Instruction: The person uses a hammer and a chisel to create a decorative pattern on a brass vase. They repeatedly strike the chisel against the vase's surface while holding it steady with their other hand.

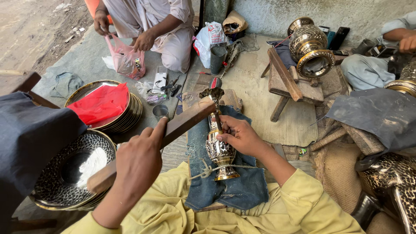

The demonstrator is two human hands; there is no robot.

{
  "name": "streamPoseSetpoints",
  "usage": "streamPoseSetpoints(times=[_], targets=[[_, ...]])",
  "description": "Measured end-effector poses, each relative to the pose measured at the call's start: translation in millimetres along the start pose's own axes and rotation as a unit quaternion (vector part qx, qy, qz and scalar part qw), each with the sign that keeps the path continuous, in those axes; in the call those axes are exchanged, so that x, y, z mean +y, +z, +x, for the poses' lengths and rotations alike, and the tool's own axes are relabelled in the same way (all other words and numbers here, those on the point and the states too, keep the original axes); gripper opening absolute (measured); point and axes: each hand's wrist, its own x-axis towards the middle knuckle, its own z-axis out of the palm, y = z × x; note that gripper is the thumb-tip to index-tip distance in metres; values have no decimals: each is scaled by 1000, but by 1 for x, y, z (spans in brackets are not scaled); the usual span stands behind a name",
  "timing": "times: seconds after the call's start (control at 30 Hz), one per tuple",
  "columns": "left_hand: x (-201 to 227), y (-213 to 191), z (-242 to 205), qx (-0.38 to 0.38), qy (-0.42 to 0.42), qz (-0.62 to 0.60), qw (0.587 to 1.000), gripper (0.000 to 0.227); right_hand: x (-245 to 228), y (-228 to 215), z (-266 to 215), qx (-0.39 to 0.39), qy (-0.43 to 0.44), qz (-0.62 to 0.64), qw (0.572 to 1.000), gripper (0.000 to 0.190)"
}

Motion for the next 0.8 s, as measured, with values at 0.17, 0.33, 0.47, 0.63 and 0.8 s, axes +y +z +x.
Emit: streamPoseSetpoints(times=[0.17, 0.33, 0.47, 0.63, 0.8], targets=[[-1, 0, 6, 90, 25, -152, 984, 64, 2, 1, -3, 7, 16, 34, 999, 47], [11, -3, 10, 54, 86, -17, 995, 67, 0, 3, -5, 29, 35, -26, 999, 49], [28, 3, 11, 118, 53, -79, 988, 60, 4, 7, -1, 66, 38, -40, 996, 49], [17, 38, -5, 98, 84, -231, 964, 62, 9, 21, -19, 232, 70, 80, 967, 48], [25, 100, -22, 26, 2, -494, 869, 50, 13, 43, -40, 306, 26, 174, 936, 47]])
